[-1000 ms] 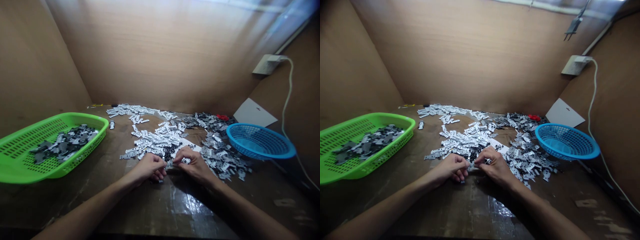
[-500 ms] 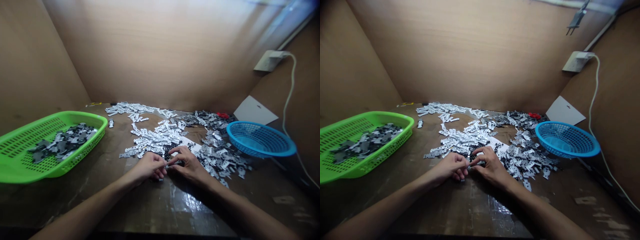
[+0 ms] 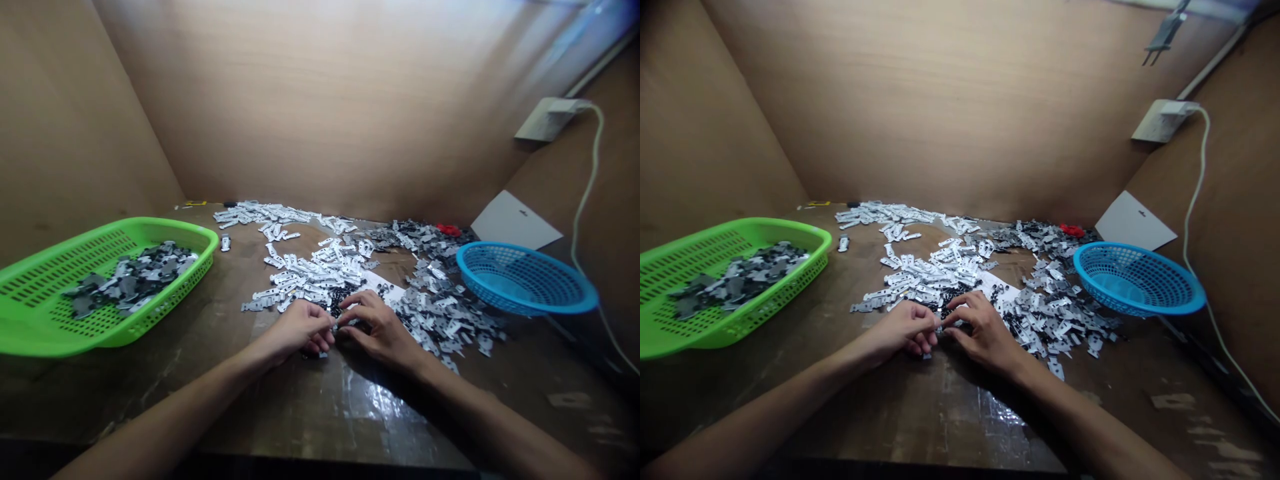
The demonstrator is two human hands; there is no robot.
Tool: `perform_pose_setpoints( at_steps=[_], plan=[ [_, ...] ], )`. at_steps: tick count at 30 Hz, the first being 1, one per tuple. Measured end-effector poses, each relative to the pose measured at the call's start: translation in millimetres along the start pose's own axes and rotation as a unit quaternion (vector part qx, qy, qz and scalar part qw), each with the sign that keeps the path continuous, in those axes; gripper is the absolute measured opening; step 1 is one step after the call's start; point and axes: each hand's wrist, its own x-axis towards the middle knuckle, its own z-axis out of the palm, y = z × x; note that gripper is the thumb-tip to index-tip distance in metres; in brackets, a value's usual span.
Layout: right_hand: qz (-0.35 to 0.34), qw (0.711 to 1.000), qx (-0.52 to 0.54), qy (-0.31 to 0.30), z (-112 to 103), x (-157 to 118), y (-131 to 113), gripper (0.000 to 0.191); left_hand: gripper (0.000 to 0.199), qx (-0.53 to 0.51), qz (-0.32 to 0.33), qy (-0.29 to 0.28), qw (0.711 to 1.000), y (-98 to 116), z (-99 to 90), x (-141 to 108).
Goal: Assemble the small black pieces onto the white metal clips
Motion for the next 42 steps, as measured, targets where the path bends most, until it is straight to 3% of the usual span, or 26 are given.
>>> perform_pose_setpoints(
  at_steps=[18, 30, 33, 36, 38, 42],
  plan=[
    [-0.071, 0.991, -0.113, -0.024, 1.2, -0.5, -9.2, 0.011, 0.023, 0.012, 0.006, 0.002, 1.000, -2.1, 1.7, 1.4],
    [-0.025, 0.999, -0.035, 0.009, 0.1, -2.6, -2.3, 0.010, 0.027, 0.010, 0.006, 0.002, 1.000, -2.7, 0.1, 1.0],
    [0.006, 0.998, -0.029, 0.048, -7.9, 5.0, 14.4, 0.014, 0.028, 0.007, -0.002, 0.008, 1.000, -1.4, 0.1, 1.0],
    [0.060, 0.991, -0.087, 0.081, -15.6, 22.2, 43.6, 0.018, 0.030, 0.008, -0.010, 0.009, 1.000, 1.1, -0.5, 1.6],
    [0.108, 0.982, -0.143, 0.051, -19.8, 34.8, 60.2, 0.022, 0.033, 0.013, -0.015, 0.008, 1.000, 1.9, -1.4, 2.0],
    [0.138, 0.973, -0.185, 0.020, -27.1, 51.3, 72.7, 0.015, 0.042, 0.040, -0.041, 0.017, 0.998, -1.3, -5.9, 4.3]
  ],
)
